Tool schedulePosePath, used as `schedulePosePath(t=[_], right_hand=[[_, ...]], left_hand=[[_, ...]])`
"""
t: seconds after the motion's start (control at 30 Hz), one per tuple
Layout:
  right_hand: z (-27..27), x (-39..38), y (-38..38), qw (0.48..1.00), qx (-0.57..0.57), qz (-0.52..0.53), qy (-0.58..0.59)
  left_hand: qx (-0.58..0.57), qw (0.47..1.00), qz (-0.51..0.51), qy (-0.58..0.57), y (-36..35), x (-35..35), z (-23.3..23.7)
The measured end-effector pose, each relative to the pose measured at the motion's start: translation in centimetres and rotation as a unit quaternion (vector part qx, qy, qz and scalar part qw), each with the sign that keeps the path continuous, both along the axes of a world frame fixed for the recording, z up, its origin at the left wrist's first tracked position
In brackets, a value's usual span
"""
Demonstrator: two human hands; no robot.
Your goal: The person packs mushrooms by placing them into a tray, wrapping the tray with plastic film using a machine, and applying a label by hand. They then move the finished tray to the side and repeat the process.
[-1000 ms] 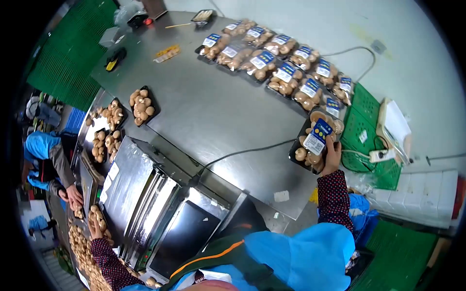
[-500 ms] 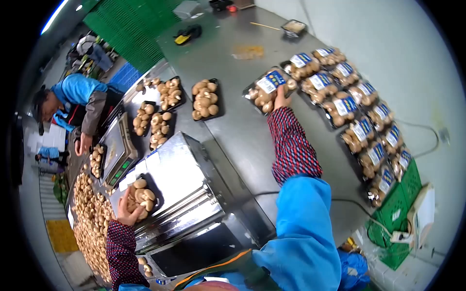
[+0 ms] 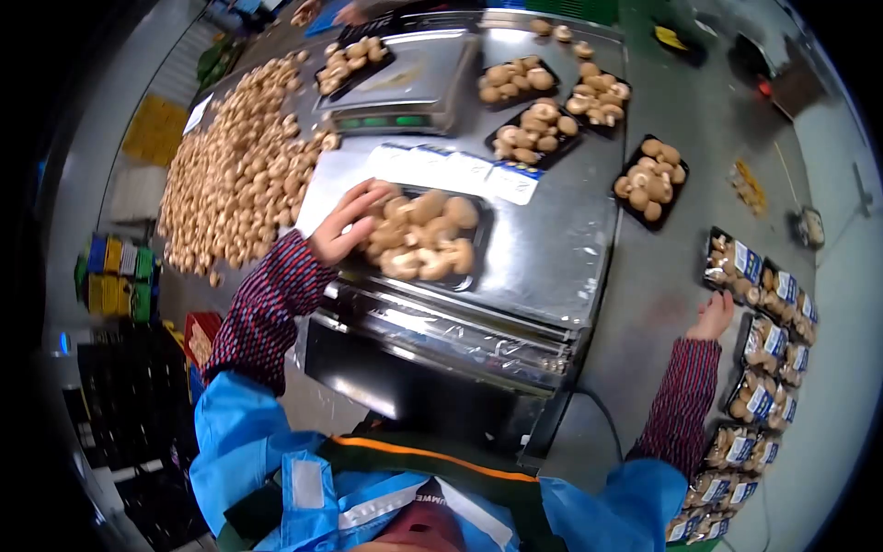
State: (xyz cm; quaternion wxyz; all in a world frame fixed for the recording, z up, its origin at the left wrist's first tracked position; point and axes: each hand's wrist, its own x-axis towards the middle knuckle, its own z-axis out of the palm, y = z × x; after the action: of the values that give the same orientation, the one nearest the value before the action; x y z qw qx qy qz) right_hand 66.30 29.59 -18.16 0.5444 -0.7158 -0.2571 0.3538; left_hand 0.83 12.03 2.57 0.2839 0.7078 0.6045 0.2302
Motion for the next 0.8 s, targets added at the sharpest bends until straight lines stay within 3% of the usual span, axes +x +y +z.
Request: schedulePosePath(t=[0.07,0.13,0.2,0.27,0.33,0.43,0.53,0.6,0.67,0.73,0.8], right_hand=[[11.0,-10.3,-5.1,0.991,0.063,0.111,0.03],[15.8,-16.3,-8.7,0.952,0.102,0.288,-0.006],[20.5,-24.3,-12.6,0.871,0.117,0.476,-0.038],[23.1,-30.5,-15.0,0.747,0.187,0.562,-0.302],[21.4,-33.3,-15.1,0.713,0.178,0.54,-0.41],[21.6,-36.2,-15.4,0.802,-0.029,0.557,-0.212],[21.4,-37.4,-15.7,0.793,-0.046,0.549,-0.261],[21.3,-37.4,-16.1,0.816,-0.021,0.537,-0.214],[22.7,-36.9,-17.0,0.8,0.026,0.496,-0.338],[22.9,-34.4,-18.3,0.787,0.135,0.439,-0.411],[24.4,-32.7,-20.8,0.831,0.048,0.406,-0.379]], left_hand=[[0.063,0.997,-0.044,0.024,0.2,0.3,-0.4],[0.206,0.965,-0.112,0.116,0.8,0.2,-2.0],[0.131,0.991,-0.002,0.037,0.0,1.9,-1.1],[0.123,0.992,-0.003,0.028,-0.7,1.2,-1.5],[0.132,0.991,-0.013,0.007,-0.9,0.0,-2.5],[0.106,0.991,-0.028,-0.075,-0.9,-0.7,-2.4],[0.093,0.991,-0.015,-0.097,-1.3,-0.7,-2.3],[0.133,0.987,-0.02,-0.088,-0.9,-1.0,-2.4],[0.121,0.988,0.006,-0.093,-2.5,-1.8,-0.3],[0.134,0.987,0.057,-0.07,-6.0,-3.2,1.0],[0.171,0.968,0.084,0.165,-10.6,-5.0,2.4]])
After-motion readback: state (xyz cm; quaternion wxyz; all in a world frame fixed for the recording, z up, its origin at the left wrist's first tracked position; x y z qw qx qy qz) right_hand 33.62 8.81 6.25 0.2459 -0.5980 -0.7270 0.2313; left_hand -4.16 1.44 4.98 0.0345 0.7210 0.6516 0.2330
